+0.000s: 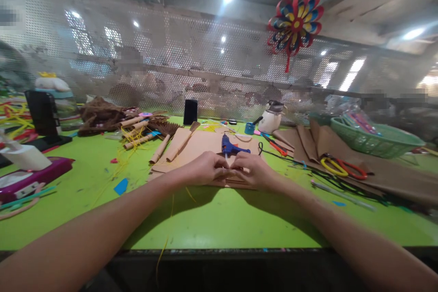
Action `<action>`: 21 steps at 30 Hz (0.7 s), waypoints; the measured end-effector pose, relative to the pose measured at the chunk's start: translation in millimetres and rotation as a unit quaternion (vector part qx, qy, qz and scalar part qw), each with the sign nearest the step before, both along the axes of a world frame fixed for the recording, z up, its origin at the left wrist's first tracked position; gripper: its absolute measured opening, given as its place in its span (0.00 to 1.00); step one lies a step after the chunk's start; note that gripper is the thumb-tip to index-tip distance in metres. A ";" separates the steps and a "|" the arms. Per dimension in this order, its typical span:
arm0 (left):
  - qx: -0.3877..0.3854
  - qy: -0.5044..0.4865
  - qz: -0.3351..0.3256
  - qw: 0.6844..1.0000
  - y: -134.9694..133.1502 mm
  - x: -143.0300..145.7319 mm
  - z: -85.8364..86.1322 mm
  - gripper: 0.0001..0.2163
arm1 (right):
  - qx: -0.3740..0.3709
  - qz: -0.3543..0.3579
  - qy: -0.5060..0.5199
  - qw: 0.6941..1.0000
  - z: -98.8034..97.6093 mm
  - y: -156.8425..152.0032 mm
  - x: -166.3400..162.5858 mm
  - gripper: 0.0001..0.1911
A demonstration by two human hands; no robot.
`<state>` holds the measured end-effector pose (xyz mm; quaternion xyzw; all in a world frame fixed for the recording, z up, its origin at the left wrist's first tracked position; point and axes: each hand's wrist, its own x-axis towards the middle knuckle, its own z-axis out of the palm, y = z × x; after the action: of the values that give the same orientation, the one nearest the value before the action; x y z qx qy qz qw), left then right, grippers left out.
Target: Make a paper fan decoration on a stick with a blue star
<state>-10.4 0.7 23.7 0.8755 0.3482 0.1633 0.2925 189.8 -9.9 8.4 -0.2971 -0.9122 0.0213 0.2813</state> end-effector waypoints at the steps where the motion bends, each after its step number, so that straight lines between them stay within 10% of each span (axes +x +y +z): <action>1: 0.032 0.011 -0.003 0.999 0.1 0.5 -0.6 0.12 | -0.007 -0.001 0.008 1.000 -1.1 0.9 0.1 0.09; 9: 0.174 0.062 -0.022 0.983 -2.3 1.8 -3.2 0.10 | -0.052 0.005 0.009 0.999 9.9 -4.9 2.2 0.12; 21: 0.077 0.051 -0.016 0.996 -2.1 -2.2 6.9 0.17 | -0.168 0.003 -0.036 0.985 20.7 -7.8 5.8 0.13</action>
<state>-12.6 -1.4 30.6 0.9081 0.3351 0.1403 0.2084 195.6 -17.8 29.1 -0.3378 -0.9062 0.1647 0.1938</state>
